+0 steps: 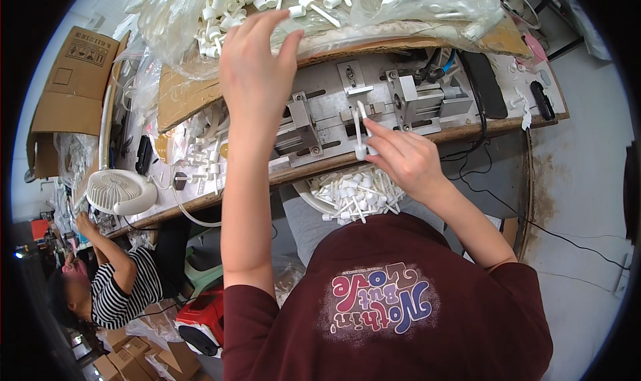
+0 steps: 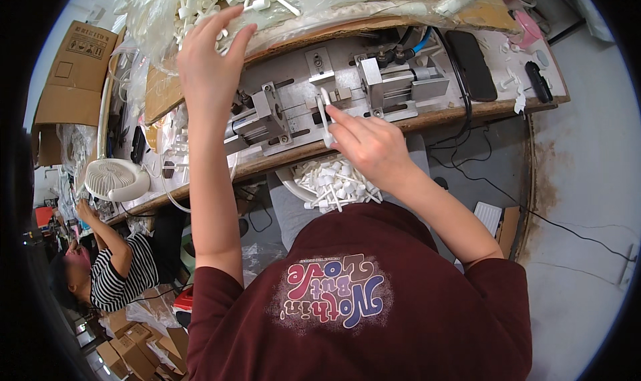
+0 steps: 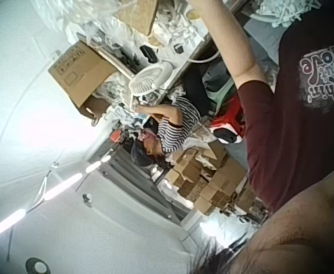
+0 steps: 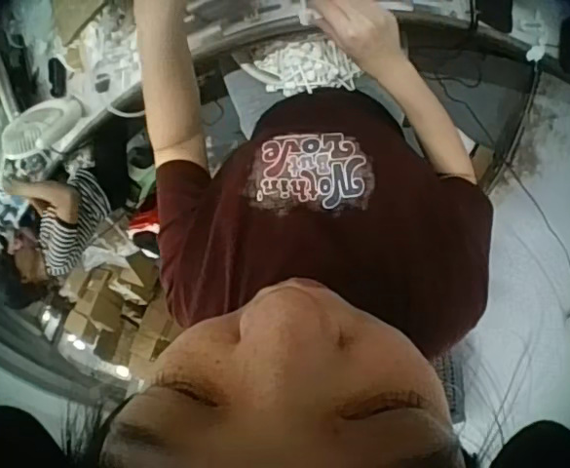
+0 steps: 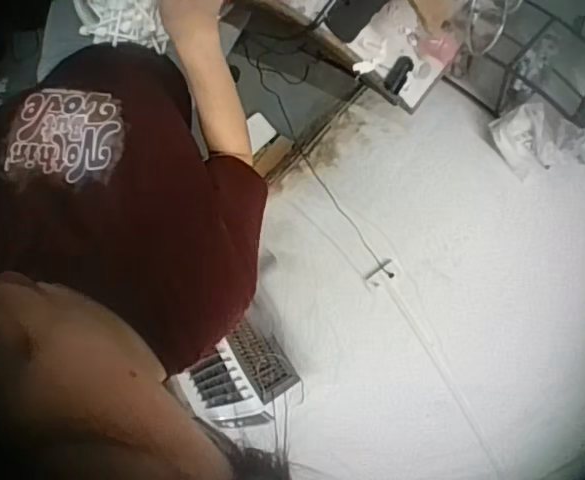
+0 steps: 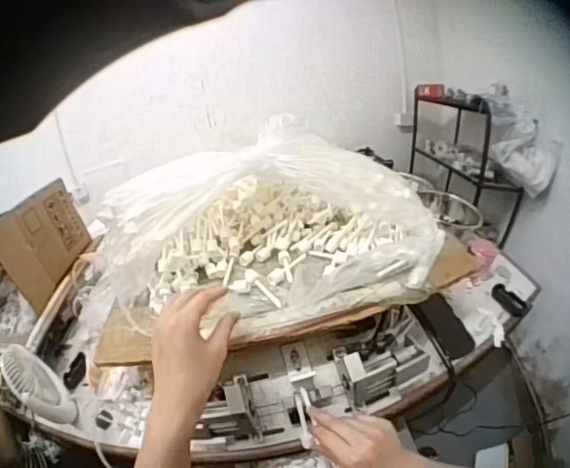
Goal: Assembling plastic pump sprayer components using a small pneumatic press machine on a workbench.
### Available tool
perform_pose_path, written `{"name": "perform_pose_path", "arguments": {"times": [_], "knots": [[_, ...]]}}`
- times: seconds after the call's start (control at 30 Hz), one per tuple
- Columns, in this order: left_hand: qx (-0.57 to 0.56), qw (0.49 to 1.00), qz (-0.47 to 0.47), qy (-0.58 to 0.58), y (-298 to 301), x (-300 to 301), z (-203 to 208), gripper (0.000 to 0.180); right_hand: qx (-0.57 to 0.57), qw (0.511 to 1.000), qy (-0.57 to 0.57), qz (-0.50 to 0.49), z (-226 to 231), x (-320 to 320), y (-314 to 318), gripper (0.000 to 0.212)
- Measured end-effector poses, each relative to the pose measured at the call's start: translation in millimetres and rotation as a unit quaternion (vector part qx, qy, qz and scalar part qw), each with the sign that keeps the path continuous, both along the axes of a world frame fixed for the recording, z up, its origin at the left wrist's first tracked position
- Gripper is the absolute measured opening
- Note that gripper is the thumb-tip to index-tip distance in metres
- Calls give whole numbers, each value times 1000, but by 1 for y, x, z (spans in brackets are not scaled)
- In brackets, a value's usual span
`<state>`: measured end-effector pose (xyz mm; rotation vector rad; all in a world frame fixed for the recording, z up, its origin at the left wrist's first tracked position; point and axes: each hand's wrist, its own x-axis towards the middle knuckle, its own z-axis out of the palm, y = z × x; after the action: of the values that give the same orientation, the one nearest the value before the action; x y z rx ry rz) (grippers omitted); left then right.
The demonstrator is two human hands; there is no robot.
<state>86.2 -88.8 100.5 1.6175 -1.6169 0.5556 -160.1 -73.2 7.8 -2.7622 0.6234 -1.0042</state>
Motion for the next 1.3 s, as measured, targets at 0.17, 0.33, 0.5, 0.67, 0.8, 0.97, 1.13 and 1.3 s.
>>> {"name": "perform_pose_path", "arguments": {"times": [0.17,0.33,0.5,0.67,0.8,0.97,1.13,1.3], "knots": [[97,986,69,-119,-56,36,-18,38,-72,996,43,-7,-16,19,-3,23],[204,978,53,-8,-62,17,-11,48,-86,994,59,-33,-9,26,-6,17],[192,977,17,89,-47,7,-6,48,-91,992,74,-33,-2,27,-6,17],[42,987,-88,129,-5,0,-4,33,79,995,-55,-3,44,34,-36,24],[52,979,-120,155,54,-35,-2,31,-45,987,-129,-79,98,73,-100,30],[103,971,-139,163,88,-70,-33,31,2,966,148,-214,110,122,-168,34],[135,982,-112,74,102,-84,-71,30,35,985,119,-122,88,123,-167,21],[154,983,-96,4,95,-87,-99,28,-48,993,99,-34,89,105,-150,9]]}}
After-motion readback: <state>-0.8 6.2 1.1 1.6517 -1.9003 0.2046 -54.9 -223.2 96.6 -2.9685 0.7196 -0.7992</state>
